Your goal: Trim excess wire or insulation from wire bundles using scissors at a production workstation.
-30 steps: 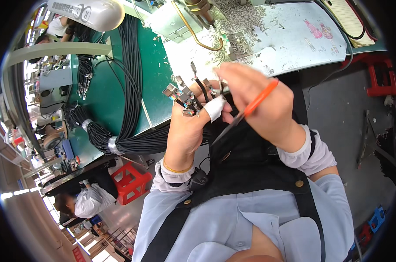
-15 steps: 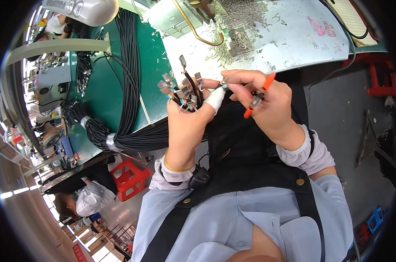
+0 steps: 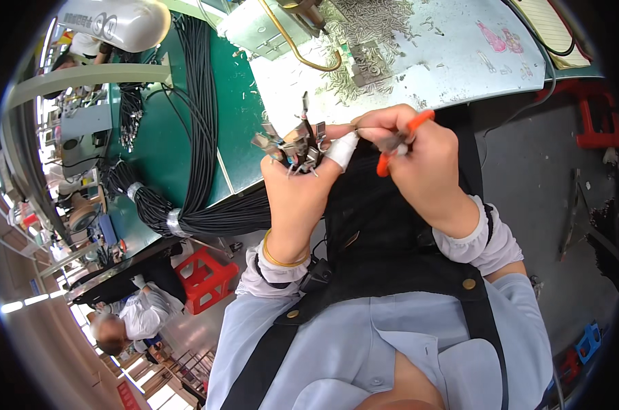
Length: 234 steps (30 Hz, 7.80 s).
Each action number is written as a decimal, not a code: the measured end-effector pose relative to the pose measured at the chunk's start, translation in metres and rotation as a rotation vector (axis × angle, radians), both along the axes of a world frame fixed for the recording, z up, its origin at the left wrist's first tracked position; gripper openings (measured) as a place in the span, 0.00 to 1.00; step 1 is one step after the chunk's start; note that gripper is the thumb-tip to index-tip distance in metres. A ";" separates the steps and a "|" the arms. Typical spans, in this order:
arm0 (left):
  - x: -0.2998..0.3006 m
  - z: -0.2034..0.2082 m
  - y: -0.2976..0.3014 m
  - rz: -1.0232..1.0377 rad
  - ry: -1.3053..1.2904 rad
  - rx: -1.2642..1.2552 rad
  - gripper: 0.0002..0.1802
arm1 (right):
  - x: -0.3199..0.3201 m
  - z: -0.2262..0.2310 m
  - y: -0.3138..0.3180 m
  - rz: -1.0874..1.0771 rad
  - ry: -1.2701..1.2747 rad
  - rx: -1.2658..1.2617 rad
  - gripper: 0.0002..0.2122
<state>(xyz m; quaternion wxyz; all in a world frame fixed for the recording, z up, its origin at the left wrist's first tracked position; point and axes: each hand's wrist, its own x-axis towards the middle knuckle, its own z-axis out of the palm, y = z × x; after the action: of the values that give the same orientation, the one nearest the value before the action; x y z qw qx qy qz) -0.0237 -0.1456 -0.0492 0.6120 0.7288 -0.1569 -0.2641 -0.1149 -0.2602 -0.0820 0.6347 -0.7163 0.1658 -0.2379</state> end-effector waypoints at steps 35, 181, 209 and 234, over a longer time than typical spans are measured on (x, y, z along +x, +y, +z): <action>0.023 0.007 -0.005 -0.112 0.471 -0.184 0.07 | -0.004 -0.006 0.000 0.110 0.247 -0.164 0.15; -0.002 0.019 0.017 0.002 0.247 -0.186 0.08 | -0.015 0.012 -0.006 0.216 0.284 -0.286 0.12; 0.072 -0.008 -0.053 -0.116 0.551 -0.206 0.07 | 0.054 0.011 -0.057 0.008 0.132 0.204 0.09; 0.074 -0.002 -0.040 -0.207 0.761 -0.287 0.06 | 0.054 0.019 -0.049 0.027 0.065 0.364 0.07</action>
<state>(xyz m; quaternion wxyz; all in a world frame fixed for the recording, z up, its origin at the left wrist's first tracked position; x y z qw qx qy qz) 0.0506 -0.1856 -0.0510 0.6920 0.4669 -0.0272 -0.5499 -0.0606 -0.3095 -0.0626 0.7512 -0.5991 0.2171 -0.1720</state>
